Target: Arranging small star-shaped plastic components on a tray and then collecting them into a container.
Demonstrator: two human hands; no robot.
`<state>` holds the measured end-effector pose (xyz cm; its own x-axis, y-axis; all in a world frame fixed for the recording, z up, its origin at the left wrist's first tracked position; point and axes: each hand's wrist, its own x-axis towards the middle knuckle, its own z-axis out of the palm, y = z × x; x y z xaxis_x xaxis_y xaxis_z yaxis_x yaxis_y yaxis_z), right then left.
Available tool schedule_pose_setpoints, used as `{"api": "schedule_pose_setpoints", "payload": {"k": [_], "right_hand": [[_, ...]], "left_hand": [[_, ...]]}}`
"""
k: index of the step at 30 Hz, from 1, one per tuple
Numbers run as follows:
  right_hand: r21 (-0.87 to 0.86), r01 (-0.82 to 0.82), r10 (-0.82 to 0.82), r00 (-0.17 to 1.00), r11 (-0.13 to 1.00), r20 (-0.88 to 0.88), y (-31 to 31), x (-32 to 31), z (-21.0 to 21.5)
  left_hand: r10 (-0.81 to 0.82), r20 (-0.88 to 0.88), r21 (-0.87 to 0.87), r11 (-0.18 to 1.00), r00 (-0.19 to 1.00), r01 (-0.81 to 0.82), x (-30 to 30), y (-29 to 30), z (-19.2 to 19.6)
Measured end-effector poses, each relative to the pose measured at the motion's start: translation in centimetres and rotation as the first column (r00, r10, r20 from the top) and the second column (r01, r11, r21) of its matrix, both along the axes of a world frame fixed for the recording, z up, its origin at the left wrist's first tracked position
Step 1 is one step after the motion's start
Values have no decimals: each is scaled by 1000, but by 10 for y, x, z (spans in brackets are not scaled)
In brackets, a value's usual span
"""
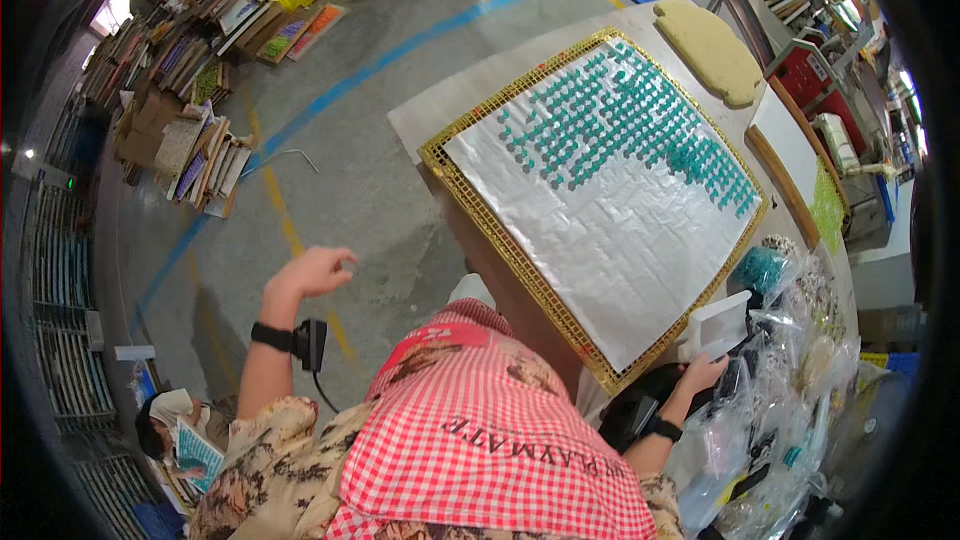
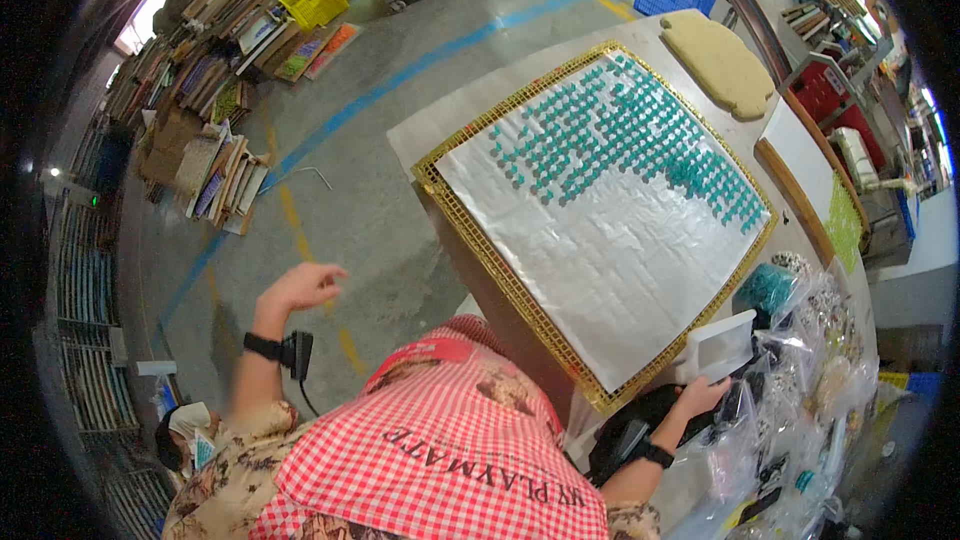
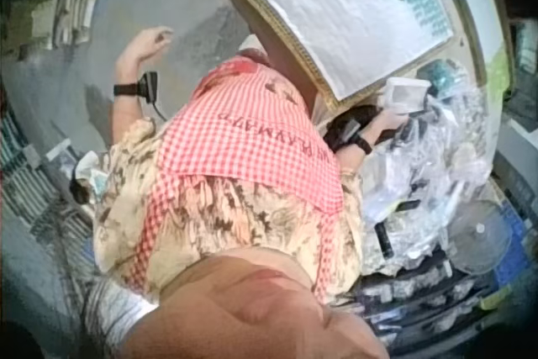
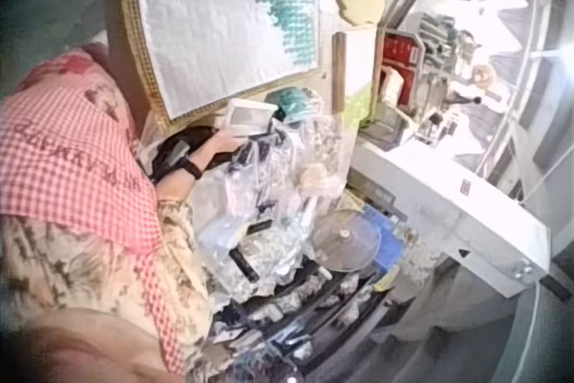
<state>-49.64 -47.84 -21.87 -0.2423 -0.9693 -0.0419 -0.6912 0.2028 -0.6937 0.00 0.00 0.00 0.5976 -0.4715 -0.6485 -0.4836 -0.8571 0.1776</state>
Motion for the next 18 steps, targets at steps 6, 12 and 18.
{"api": "schedule_pose_setpoints", "payload": {"k": [6,12,18], "right_hand": [[244,184,-159,980,952,-116,13,32,61],[-12,-109,81,801,994,-593,16,69,110],[-121,-704,693,711,700,-123,54,258,104]], "left_hand": [[-17,72,-219,975,997,33,96,-24,19],[-132,348,-18,989,928,148,222,-61,7],[-256,327,-297,886,910,356,232,-202,-107]]}}
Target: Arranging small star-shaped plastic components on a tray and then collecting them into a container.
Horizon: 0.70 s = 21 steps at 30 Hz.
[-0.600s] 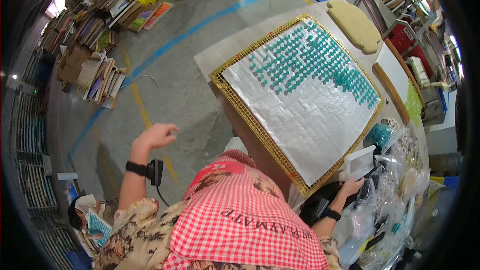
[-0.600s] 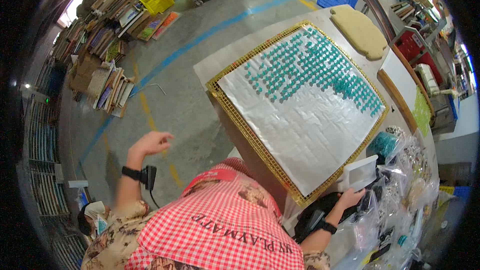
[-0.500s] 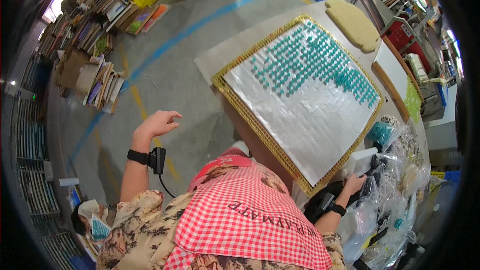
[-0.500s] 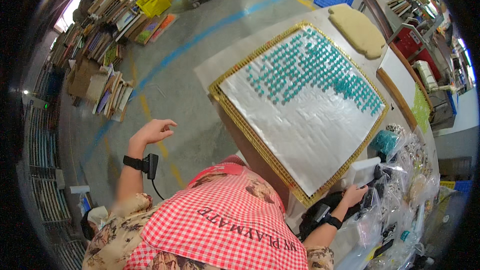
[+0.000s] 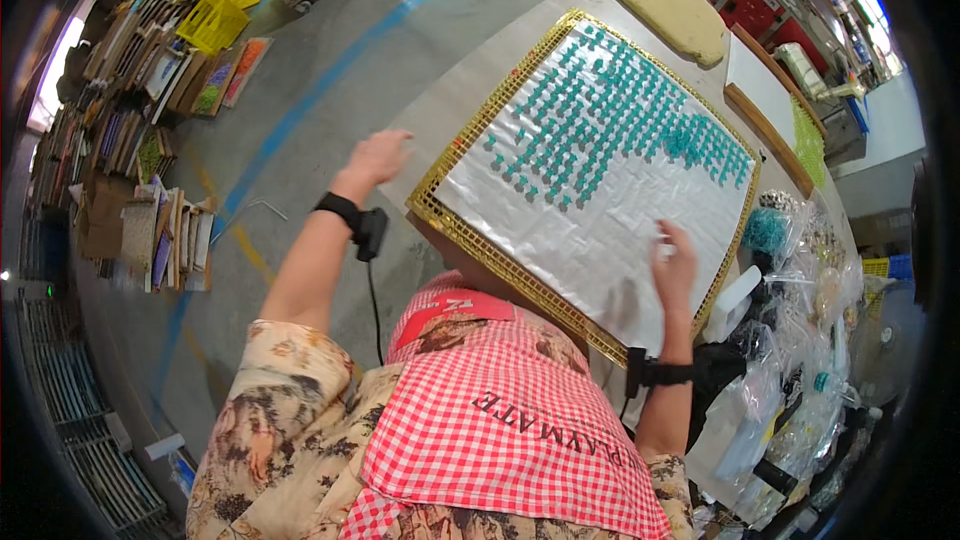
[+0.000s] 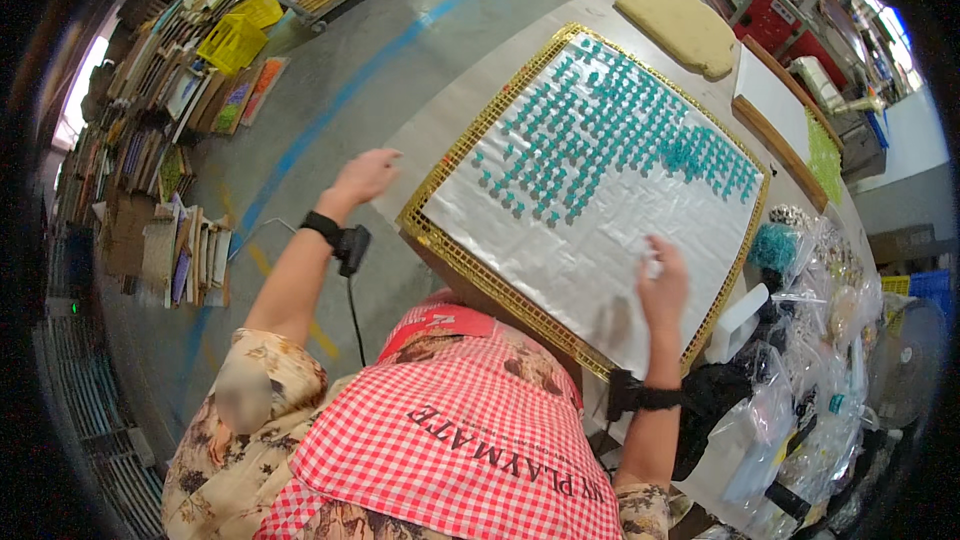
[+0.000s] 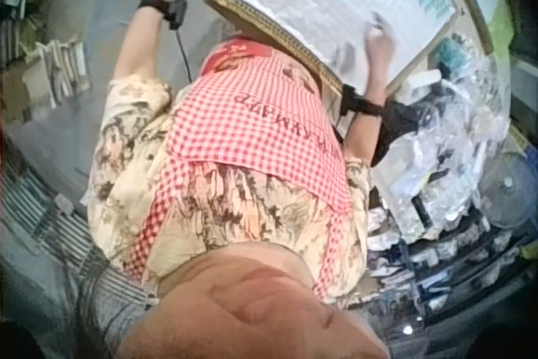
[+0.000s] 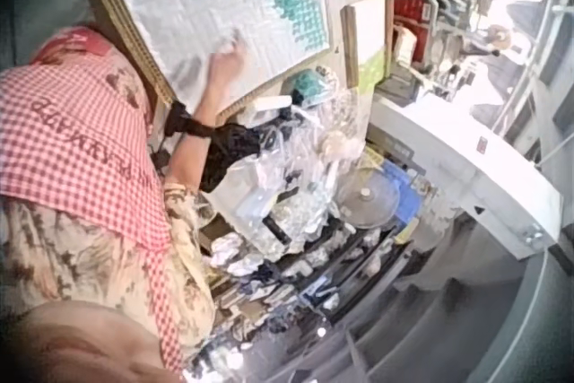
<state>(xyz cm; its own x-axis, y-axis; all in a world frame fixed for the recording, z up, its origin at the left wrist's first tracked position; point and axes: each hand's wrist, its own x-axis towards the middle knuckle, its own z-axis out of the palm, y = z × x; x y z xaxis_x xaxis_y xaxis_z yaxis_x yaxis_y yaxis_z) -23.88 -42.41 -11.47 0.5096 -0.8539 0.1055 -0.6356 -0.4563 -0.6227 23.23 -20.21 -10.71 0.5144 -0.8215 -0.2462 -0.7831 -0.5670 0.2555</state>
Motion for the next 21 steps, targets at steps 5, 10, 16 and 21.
{"api": "schedule_pose_setpoints", "payload": {"k": [5,10,16,21], "right_hand": [[-35,-133,129,987,991,-94,32,109,-22],[-136,-122,101,983,983,-153,36,145,-40],[-142,-246,233,967,959,-100,24,146,-51],[-26,-259,258,965,965,-45,29,141,-37]], "left_hand": [[-31,-115,-1,1000,993,31,-11,-79,-52],[256,-263,-255,911,930,-323,-37,-108,-78],[472,-184,-168,849,862,-501,-69,-118,-80],[468,-41,-224,857,883,-465,-73,-122,-78]]}}
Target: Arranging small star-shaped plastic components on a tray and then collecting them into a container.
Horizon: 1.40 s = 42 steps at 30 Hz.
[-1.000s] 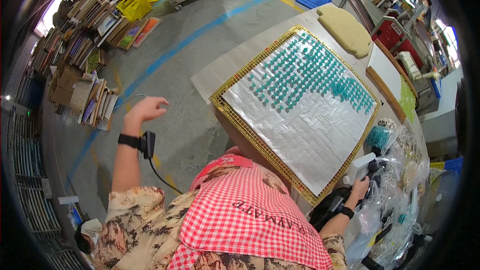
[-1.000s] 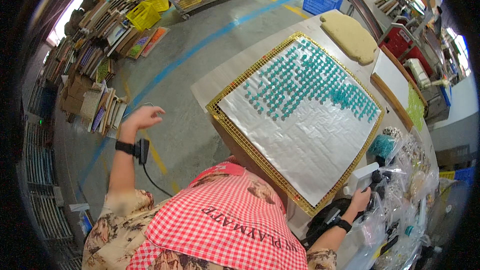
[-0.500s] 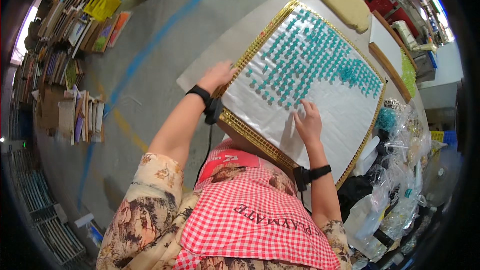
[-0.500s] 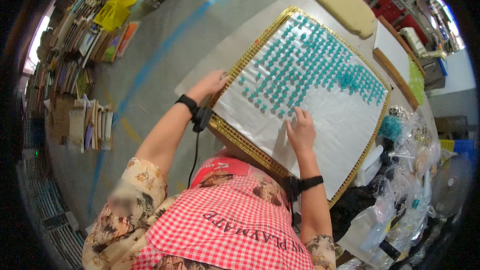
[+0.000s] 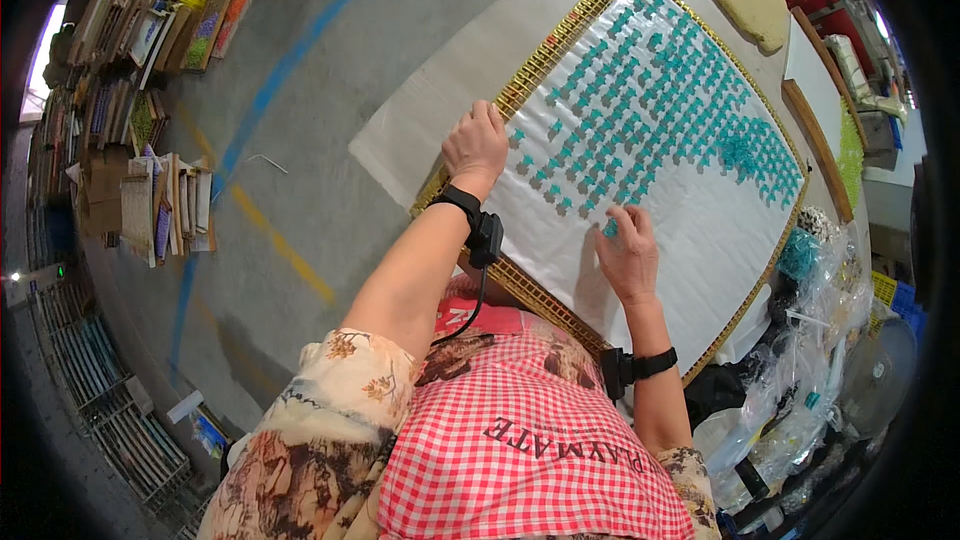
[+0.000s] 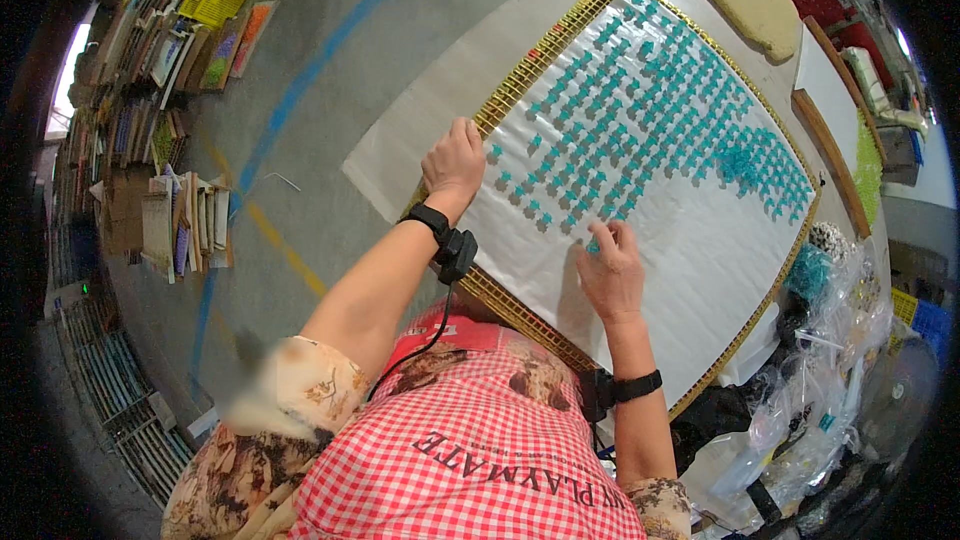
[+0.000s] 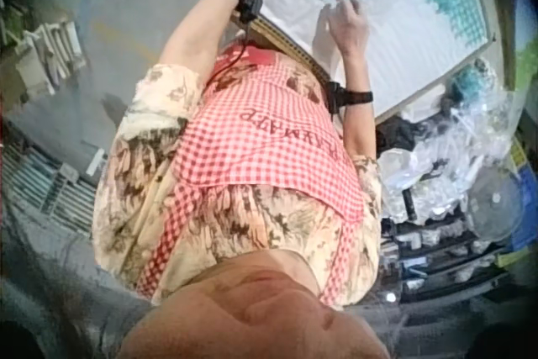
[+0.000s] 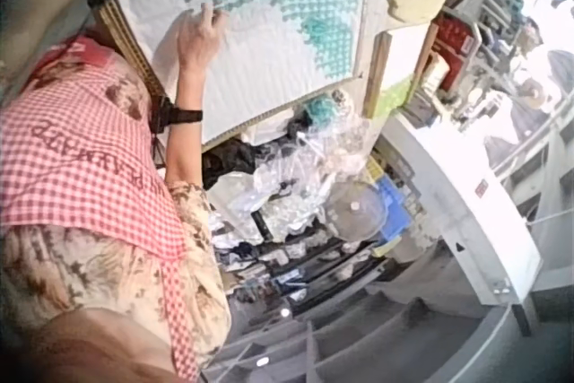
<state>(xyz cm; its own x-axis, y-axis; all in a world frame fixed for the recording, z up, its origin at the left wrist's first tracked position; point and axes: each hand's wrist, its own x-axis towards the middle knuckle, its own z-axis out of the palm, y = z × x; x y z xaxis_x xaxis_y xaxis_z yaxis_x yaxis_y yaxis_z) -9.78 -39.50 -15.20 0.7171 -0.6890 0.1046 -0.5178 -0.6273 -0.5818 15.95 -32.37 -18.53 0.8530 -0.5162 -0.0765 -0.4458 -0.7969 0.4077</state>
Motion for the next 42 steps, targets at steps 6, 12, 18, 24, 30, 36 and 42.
{"api": "schedule_pose_setpoints", "payload": {"k": [6,12,18,24,30,36,42], "right_hand": [[-165,59,-69,996,985,-55,1,39,-8],[-216,34,-33,999,976,10,1,34,-9],[-215,-98,95,995,972,-23,-1,33,-12],[-117,-40,16,981,992,-193,-4,-7,15],[-158,177,-189,980,971,-64,-34,1,2],[22,97,-94,989,995,-118,-41,-3,-3],[-156,129,-123,991,979,47,-34,17,-8]], "left_hand": [[-8,43,11,1000,999,7,0,-2,1],[-13,90,-13,1000,996,14,-1,-1,-3],[-11,71,23,1000,997,10,-1,-1,-3],[-12,87,-9,1000,996,13,0,-2,-4],[-10,68,35,999,998,8,-1,-2,-2],[1,-15,7,1000,1000,-1,0,-1,0],[-10,90,-25,1000,996,12,-1,-1,-5]]}}
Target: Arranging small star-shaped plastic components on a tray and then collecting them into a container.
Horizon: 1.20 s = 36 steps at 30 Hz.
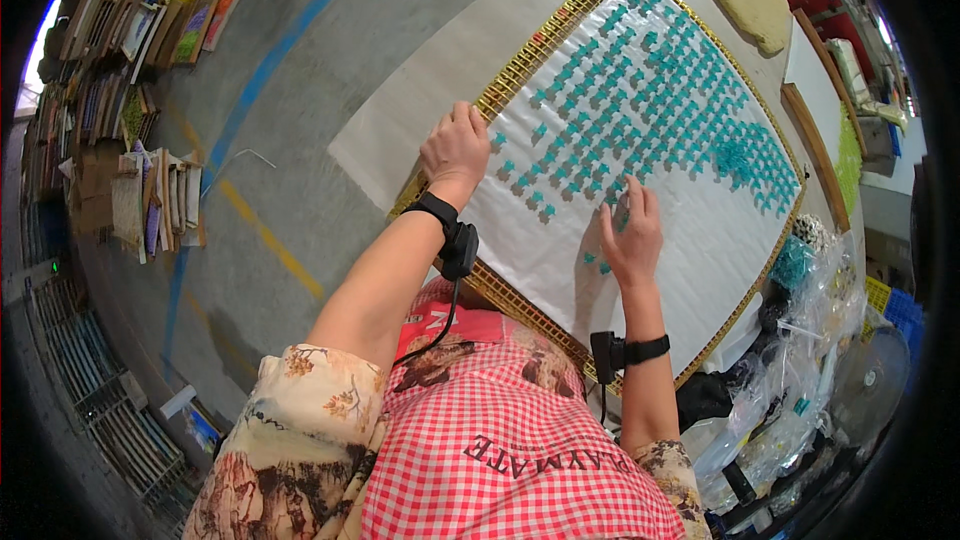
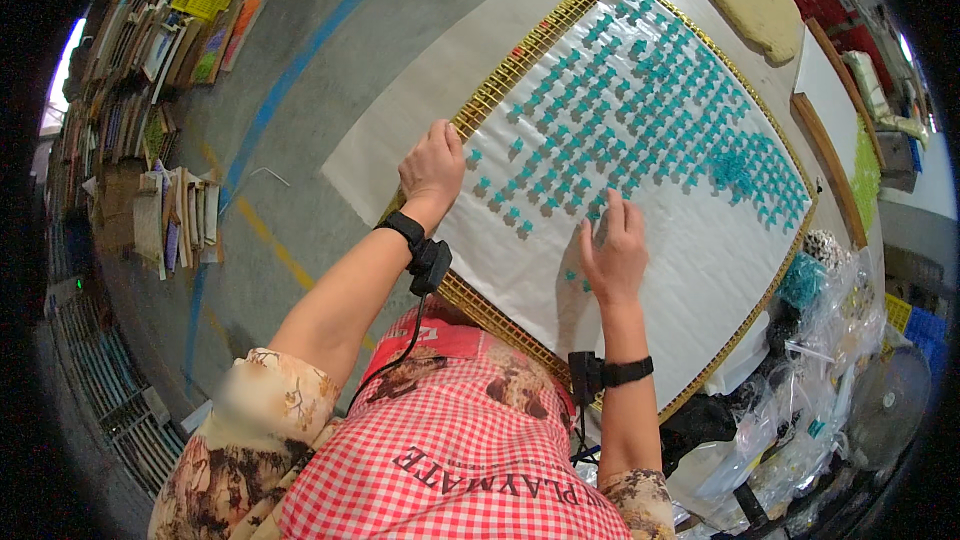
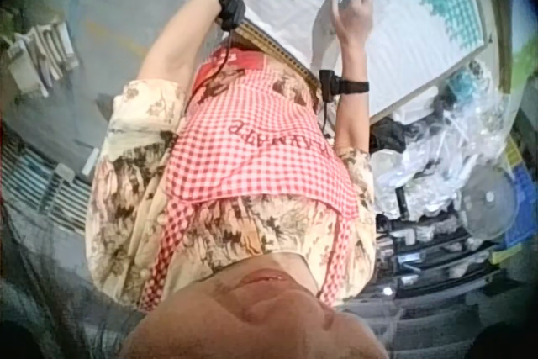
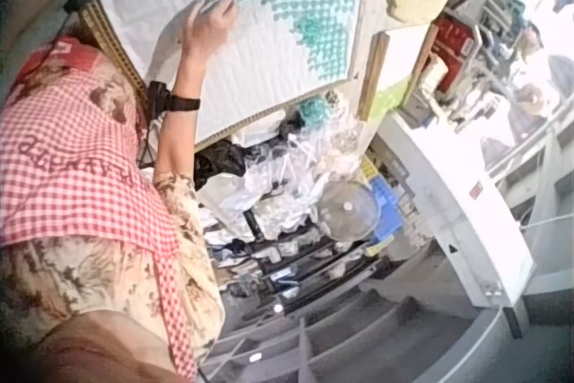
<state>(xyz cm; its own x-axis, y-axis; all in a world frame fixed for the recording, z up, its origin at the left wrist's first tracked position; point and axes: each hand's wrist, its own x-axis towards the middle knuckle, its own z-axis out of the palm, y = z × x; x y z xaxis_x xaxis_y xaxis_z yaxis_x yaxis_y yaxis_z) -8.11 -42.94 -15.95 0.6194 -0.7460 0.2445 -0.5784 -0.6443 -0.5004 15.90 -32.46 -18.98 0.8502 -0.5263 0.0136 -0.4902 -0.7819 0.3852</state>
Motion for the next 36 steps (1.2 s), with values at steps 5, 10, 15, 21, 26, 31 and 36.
{"api": "schedule_pose_setpoints", "payload": {"k": [5,10,15,21,26,31,36], "right_hand": [[73,-18,21,999,997,-47,-3,7,-7],[205,-170,203,968,964,-148,12,-17,15],[9,-265,263,949,964,-174,25,-7,35],[29,-290,288,955,956,65,52,46,11],[98,-326,329,944,940,-18,52,48,-1],[204,-249,272,958,947,-95,46,16,20],[47,-23,23,1000,999,-2,22,30,16]], "left_hand": [[21,4,-2,1000,1000,-21,0,-1,0],[12,17,-3,1000,1000,-12,0,1,0],[16,-17,3,1000,1000,-16,0,1,-1],[5,-48,10,1000,999,-5,1,0,0],[17,-34,17,1000,999,-16,2,1,-1],[1,-7,-34,999,1000,-1,1,1,-3],[-3,-9,-12,1000,1000,3,0,1,-1]]}}
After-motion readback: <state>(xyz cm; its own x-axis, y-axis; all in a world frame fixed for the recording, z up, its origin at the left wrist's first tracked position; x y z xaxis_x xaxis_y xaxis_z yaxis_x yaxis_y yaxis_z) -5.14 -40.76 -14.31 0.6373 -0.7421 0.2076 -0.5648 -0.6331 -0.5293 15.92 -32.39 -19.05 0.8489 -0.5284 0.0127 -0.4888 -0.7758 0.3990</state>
